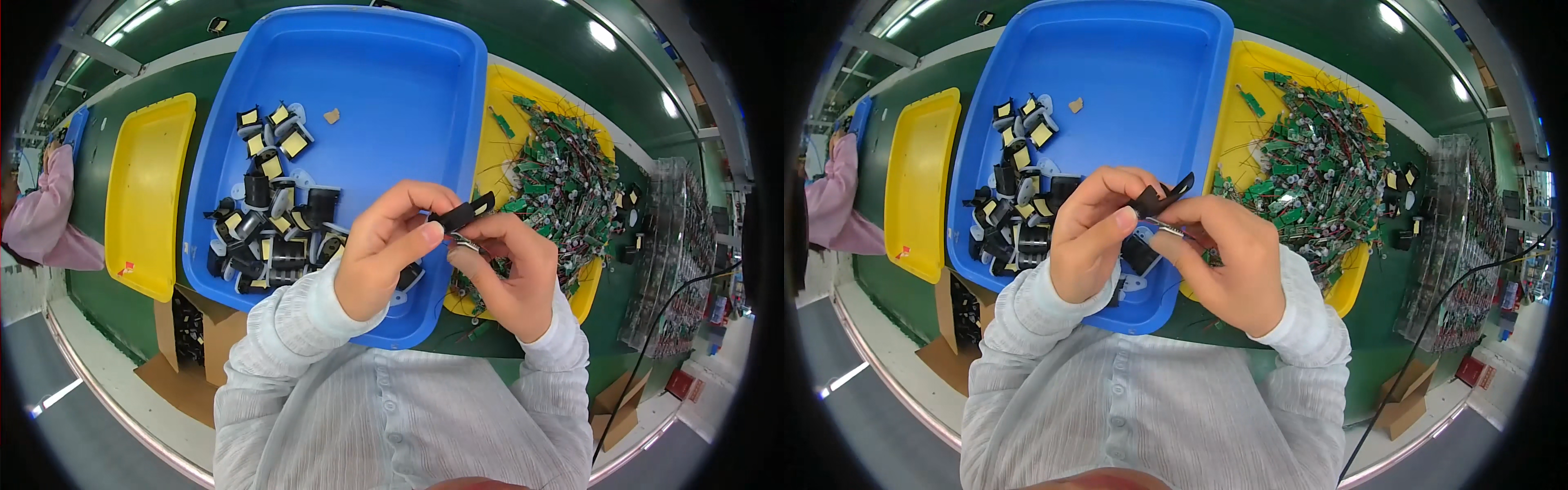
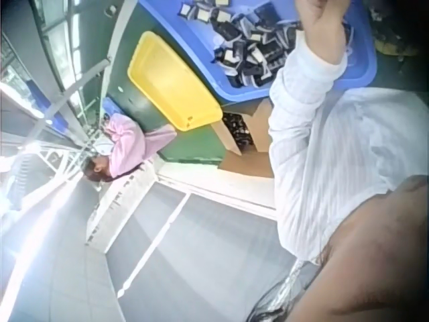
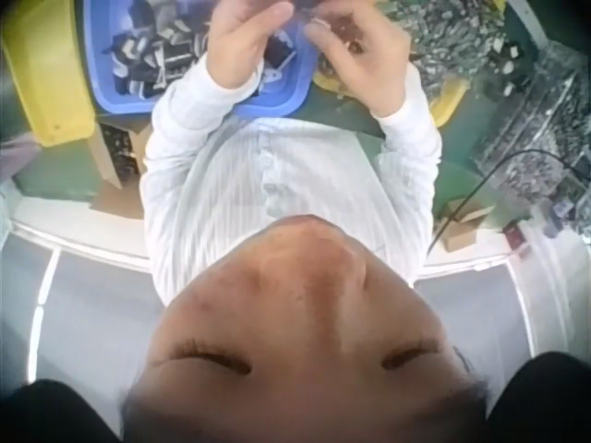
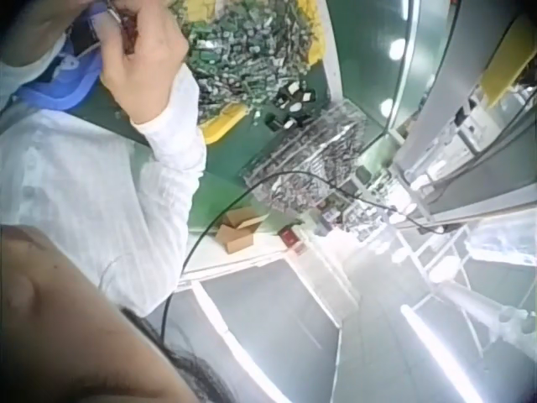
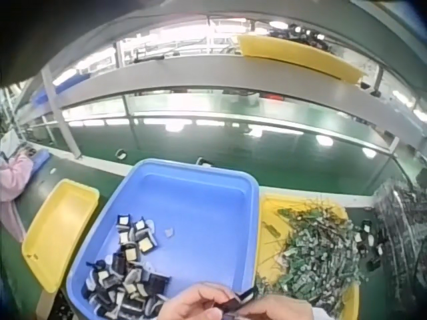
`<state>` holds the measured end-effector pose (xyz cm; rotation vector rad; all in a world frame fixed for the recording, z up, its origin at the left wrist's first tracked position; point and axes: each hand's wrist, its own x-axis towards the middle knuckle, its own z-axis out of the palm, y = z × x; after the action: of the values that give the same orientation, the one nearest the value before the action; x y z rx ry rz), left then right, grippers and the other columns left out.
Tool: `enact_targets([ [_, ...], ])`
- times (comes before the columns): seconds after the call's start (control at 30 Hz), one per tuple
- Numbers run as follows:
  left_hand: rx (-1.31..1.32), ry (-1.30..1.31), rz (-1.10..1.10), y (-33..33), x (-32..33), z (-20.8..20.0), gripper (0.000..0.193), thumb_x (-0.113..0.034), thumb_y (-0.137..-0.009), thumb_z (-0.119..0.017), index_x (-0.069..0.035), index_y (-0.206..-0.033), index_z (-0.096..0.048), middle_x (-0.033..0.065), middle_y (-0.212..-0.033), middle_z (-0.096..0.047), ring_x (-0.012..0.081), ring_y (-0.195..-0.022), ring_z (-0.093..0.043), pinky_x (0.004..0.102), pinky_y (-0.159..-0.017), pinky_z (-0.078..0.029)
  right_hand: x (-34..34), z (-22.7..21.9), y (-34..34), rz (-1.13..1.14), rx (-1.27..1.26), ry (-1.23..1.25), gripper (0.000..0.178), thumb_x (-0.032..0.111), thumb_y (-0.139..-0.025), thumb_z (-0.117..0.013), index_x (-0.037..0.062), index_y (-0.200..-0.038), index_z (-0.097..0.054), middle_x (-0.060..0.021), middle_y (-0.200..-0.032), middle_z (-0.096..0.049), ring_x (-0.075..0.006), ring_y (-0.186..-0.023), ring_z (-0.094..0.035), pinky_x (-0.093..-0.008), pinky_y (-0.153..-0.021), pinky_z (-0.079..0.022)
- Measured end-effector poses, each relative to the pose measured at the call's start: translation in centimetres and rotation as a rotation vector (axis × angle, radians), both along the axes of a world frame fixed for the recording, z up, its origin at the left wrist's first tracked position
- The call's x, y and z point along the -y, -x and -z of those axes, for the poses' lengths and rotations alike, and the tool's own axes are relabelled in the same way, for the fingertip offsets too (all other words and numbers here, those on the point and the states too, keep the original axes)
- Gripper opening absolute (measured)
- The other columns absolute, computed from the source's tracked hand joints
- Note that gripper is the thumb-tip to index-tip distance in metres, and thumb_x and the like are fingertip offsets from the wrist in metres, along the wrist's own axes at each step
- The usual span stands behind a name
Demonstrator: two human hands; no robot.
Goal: Assembling small electronic components and placing them into sorting trays on a factory floor.
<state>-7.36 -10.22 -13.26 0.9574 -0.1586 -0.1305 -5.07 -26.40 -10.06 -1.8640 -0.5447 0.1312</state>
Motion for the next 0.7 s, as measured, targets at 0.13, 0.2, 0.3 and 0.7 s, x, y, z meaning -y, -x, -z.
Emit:
enact_targets([
  [0.13, -0.019, -0.013, -0.04, 0.2, 0.2, -0.7, 0.017, -0.01, -0.082, -0.052, 0.0, -0.095, -0.05, 0.0117, -0.099, -0.053, 0.0201, -0.099, -0.049, 0.0341, -0.091, -0.034, -0.1, -0.3, 0.3, -0.008, 0.06, 0.04, 0.016, 0.001, -0.072, -0.066, -0.0008, -0.085, -0.058, -0.0084, -0.075, -0.06, -0.014, -0.06, -0.06, -0.0233, -0.054, -0.047],
  [0.2, -0.015, -0.03, -0.043, 0.3, 0.1, -0.7, 0.018, -0.011, -0.082, -0.052, 0.0, -0.096, -0.05, 0.0123, -0.101, -0.053, 0.0201, -0.099, -0.049, 0.0341, -0.091, -0.034, 0.0, -0.1, 0.3, -0.016, 0.078, 0.032, 0.017, 0.0, -0.072, -0.066, -0.0009, -0.086, -0.058, -0.0082, -0.075, -0.06, -0.0136, -0.06, -0.059, -0.0236, -0.054, -0.047],
  [0.3, 0.027, -0.043, 0.006, 0.0, 0.0, -0.4, 0.02, -0.004, -0.084, -0.052, 0.001, -0.103, -0.048, 0.0103, -0.107, -0.05, 0.015, -0.098, -0.048, 0.0298, -0.088, -0.038, 0.3, 0.2, 0.0, -0.036, -0.068, -0.096, 0.016, 0.0, -0.074, -0.063, -0.0014, -0.089, -0.057, -0.0082, -0.08, -0.06, -0.0128, -0.065, -0.059, -0.0237, -0.055, -0.048],
  [0.7, 0.306, -0.563, -0.324, -0.3, -0.6, 0.2, 0.03, -0.008, -0.076, -0.061, -0.001, -0.105, -0.056, 0.0086, -0.088, -0.058, 0.0166, -0.072, -0.052, 0.0269, -0.067, -0.043, 1.7, -1.6, -0.7, -0.047, -0.066, -0.034, 0.021, -0.005, -0.069, -0.064, -0.0017, -0.09, -0.062, -0.0065, -0.072, -0.059, -0.0127, -0.065, -0.06, -0.0232, -0.061, -0.05],
])
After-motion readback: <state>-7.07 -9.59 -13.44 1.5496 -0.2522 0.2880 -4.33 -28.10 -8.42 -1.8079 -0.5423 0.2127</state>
